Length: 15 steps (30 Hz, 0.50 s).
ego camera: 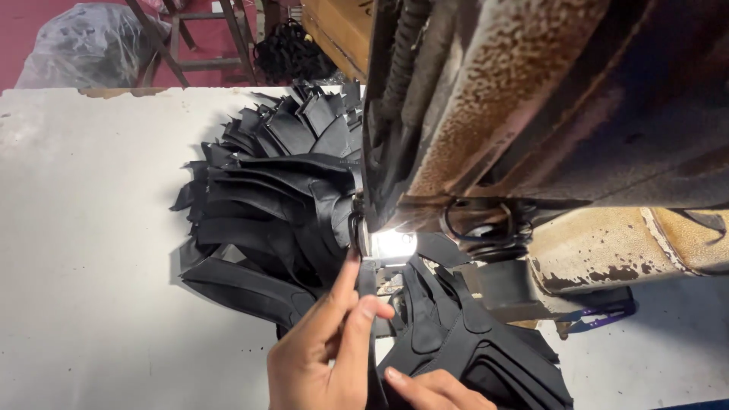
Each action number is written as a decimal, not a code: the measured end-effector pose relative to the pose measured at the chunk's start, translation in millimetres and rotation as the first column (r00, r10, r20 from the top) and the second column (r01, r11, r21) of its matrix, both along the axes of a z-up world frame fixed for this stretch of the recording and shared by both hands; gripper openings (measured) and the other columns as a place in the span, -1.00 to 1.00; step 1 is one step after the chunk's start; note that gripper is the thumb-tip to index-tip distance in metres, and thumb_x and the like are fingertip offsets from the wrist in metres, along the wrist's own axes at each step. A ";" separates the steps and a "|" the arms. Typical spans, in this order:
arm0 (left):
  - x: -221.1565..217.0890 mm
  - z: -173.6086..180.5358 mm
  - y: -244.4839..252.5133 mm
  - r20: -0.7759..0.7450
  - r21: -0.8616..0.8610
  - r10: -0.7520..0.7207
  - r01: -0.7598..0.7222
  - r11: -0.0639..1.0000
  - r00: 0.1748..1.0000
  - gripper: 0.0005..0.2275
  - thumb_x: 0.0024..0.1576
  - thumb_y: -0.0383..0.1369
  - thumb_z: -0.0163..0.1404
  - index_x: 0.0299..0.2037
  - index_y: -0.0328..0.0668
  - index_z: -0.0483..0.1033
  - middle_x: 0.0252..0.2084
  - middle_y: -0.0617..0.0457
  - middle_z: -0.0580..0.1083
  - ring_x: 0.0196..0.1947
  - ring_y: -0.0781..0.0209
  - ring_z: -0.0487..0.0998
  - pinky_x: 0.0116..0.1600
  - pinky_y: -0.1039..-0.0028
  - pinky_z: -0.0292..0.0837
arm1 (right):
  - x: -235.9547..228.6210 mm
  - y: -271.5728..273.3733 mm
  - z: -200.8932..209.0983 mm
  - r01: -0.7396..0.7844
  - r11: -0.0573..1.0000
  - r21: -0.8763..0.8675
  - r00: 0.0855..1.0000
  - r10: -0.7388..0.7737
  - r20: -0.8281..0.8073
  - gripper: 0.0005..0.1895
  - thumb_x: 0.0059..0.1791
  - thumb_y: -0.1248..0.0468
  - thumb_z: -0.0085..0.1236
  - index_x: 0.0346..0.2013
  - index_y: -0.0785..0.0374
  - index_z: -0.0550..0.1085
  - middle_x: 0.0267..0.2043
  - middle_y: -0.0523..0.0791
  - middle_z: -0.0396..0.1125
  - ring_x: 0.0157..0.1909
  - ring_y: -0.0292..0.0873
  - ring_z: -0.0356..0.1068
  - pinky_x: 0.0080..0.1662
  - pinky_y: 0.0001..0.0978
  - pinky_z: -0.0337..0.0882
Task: Sewing pieces of black synthetic material together using an industrial sewing machine to form shoe upper components.
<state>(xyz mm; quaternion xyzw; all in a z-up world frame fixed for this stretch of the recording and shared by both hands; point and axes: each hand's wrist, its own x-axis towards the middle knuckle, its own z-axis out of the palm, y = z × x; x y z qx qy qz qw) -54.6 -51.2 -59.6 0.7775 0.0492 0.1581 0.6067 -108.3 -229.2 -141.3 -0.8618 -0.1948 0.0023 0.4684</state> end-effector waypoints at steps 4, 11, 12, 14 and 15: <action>15.4 10.7 -2.2 -0.084 -0.010 0.029 -0.030 0.999 0.996 -0.55 0.06 -0.55 0.06 0.19 -0.03 0.57 -0.53 0.26 0.66 -0.73 0.56 0.27 -0.62 0.75 0.18 | 7.7 15.0 12.9 0.094 0.996 -0.009 0.979 -0.091 0.185 -0.64 -0.13 0.35 0.17 -0.04 0.13 0.63 -0.45 -0.25 0.49 -0.45 -0.46 0.49 -0.33 -0.74 0.49; 15.4 8.0 1.3 -0.042 0.141 0.092 -0.086 0.986 0.995 -0.65 0.01 -0.43 0.14 0.04 -0.08 0.63 -0.66 0.27 0.66 -0.78 0.54 0.44 -0.64 0.74 0.33 | 26.5 6.7 28.9 0.030 1.000 -0.009 0.993 -0.029 0.116 -0.60 -0.11 0.37 0.15 0.02 0.18 0.64 -0.41 -0.29 0.46 -0.41 -0.48 0.44 -0.30 -0.79 0.38; 13.3 5.7 3.0 -0.032 0.138 0.093 -0.088 0.987 0.995 -0.65 0.01 -0.43 0.14 0.04 -0.08 0.63 -0.66 0.27 0.66 -0.78 0.54 0.44 -0.64 0.74 0.33 | 33.2 3.6 33.7 0.029 1.000 -0.011 0.992 -0.028 0.126 -0.60 -0.11 0.37 0.15 0.02 0.18 0.64 -0.41 -0.29 0.46 -0.41 -0.48 0.44 -0.30 -0.79 0.38; 4.4 -3.5 6.3 -0.193 0.234 0.208 -0.161 0.959 0.959 -0.60 -0.17 -0.40 0.26 -0.08 0.18 0.74 -0.61 0.27 0.72 -0.79 0.52 0.60 -0.58 0.75 0.50 | 40.7 -2.5 39.3 0.031 0.999 0.011 0.998 -0.031 0.056 -0.55 -0.12 0.34 0.18 0.08 0.12 0.63 -0.38 -0.28 0.49 -0.36 -0.49 0.48 -0.21 -0.78 0.43; 5.3 -4.1 8.5 -0.194 0.234 0.207 -0.160 0.959 0.959 -0.60 -0.17 -0.40 0.26 -0.08 0.18 0.74 -0.61 0.27 0.72 -0.79 0.52 0.60 -0.58 0.75 0.50 | 45.2 0.6 45.6 0.032 0.999 0.010 0.998 -0.033 0.056 -0.55 -0.12 0.34 0.18 0.08 0.12 0.63 -0.38 -0.28 0.49 -0.36 -0.49 0.48 -0.21 -0.78 0.43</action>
